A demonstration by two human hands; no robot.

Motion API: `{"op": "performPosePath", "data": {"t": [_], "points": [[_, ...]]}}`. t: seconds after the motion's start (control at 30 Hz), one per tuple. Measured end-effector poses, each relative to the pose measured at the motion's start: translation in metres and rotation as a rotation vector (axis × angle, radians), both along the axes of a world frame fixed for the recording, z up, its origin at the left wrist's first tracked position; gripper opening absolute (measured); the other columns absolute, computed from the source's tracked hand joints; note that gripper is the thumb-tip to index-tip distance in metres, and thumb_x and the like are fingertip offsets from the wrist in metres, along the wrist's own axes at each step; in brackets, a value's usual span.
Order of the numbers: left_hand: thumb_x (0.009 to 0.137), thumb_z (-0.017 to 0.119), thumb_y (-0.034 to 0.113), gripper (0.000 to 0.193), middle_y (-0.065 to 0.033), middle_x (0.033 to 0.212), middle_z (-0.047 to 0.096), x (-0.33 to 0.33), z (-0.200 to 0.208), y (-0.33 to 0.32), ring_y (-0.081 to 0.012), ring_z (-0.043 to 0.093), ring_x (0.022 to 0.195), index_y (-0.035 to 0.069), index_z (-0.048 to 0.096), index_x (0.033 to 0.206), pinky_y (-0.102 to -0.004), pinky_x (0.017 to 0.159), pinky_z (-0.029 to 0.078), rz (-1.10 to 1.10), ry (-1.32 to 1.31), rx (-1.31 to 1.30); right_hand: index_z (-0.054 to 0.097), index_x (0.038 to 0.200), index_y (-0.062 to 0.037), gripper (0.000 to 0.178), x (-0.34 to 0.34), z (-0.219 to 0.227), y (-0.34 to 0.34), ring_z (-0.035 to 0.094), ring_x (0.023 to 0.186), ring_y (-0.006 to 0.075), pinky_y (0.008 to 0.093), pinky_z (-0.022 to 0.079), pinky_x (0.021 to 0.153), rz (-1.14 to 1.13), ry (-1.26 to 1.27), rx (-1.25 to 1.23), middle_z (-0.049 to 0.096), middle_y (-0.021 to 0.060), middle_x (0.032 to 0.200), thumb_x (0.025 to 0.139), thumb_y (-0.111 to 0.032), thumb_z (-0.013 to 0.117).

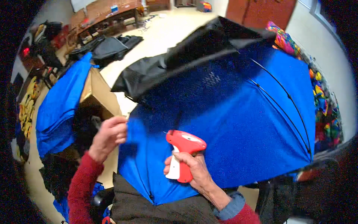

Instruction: Assembling umbrellas by attaching fabric covers to the frame and using a fastener tool.

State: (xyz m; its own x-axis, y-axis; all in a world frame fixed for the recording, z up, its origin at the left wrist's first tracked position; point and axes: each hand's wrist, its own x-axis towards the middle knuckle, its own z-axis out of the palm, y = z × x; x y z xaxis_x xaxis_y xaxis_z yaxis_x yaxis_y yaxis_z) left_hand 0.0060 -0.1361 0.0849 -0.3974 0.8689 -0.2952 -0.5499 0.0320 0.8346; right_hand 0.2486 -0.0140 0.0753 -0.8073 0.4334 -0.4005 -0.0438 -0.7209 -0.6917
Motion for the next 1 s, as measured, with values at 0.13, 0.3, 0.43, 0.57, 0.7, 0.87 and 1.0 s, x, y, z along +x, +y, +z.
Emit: {"op": "performPosePath", "data": {"t": [0.13,0.3,0.43,0.57,0.7,0.87,1.0], "points": [[0.088,0.046,0.012,0.015,0.0069,0.061,0.033,-0.034,-0.064,0.067,-0.0058,0.029,0.047,0.002,0.049,0.099,-0.0205,0.043,0.025,-0.078,0.078,0.032,0.045,0.099,0.0021,0.026,-0.002,0.005,-0.004,0.063,0.066,0.0281,0.0415,0.054,0.062,-0.01,-0.026,0.034,0.06,0.0191,0.078,0.08,-0.013,0.053],[0.089,0.047,0.025,0.022,0.0041,0.065,0.043,-0.038,-0.11,0.159,-0.0098,0.041,0.054,0.006,0.051,0.098,-0.0231,0.049,0.034,0.177,0.56,0.282,0.045,0.1,0.0025,0.027,0.0,0.002,-0.004,0.063,0.066,0.0287,0.0419,0.054,0.063,-0.033,-0.117,0.004,0.061,0.0186,0.079,0.08,-0.014,0.053],[0.084,0.055,0.033,0.027,-0.0026,0.089,0.056,-0.011,-0.097,0.177,-0.0148,0.054,0.079,0.01,0.053,0.099,-0.0268,0.062,0.046,-0.129,-0.081,0.437,0.045,0.1,0.003,0.026,0.0,-0.001,-0.001,0.063,0.066,0.029,0.0416,0.054,0.064,-0.006,-0.129,0.016,0.061,0.0184,0.079,0.08,-0.013,0.053],[0.09,0.047,0.033,0.023,0.0018,0.076,0.051,0.006,-0.086,0.175,-0.0121,0.049,0.066,0.012,0.054,0.098,-0.0239,0.056,0.04,-0.05,-0.277,0.298,0.046,0.1,0.0033,0.026,-0.003,0.0,0.001,0.063,0.066,0.0285,0.0411,0.054,0.064,0.003,-0.185,0.022,0.06,0.0186,0.079,0.08,-0.013,0.052],[0.09,0.048,0.032,0.021,0.0005,0.077,0.052,-0.006,-0.091,0.182,-0.0124,0.048,0.065,0.013,0.054,0.096,-0.0239,0.055,0.039,-0.014,-0.404,0.506,0.046,0.099,0.0036,0.025,-0.008,0.001,0.0,0.063,0.065,0.0276,0.04,0.054,0.062,0.005,-0.174,0.004,0.06,0.0187,0.078,0.08,-0.012,0.052],[0.085,0.057,0.027,0.019,-0.0028,0.08,0.056,0.002,-0.1,0.189,-0.0143,0.054,0.067,0.009,0.054,0.09,-0.0268,0.052,0.044,-0.135,-0.307,0.402,0.046,0.097,0.0041,0.024,-0.01,0.003,-0.003,0.063,0.064,0.0264,0.0385,0.054,0.059,0.001,-0.255,0.091,0.06,0.0181,0.077,0.081,-0.013,0.051],[0.085,0.057,0.024,0.014,-0.0011,0.072,0.052,0.02,-0.098,0.181,-0.0121,0.047,0.058,0.011,0.052,0.084,-0.0244,0.046,0.038,-0.098,-0.147,0.237,0.046,0.097,0.0039,0.025,-0.014,0.008,-0.005,0.062,0.063,0.0259,0.0376,0.054,0.059,0.007,-0.303,0.164,0.06,0.0174,0.077,0.081,-0.015,0.051]]}}
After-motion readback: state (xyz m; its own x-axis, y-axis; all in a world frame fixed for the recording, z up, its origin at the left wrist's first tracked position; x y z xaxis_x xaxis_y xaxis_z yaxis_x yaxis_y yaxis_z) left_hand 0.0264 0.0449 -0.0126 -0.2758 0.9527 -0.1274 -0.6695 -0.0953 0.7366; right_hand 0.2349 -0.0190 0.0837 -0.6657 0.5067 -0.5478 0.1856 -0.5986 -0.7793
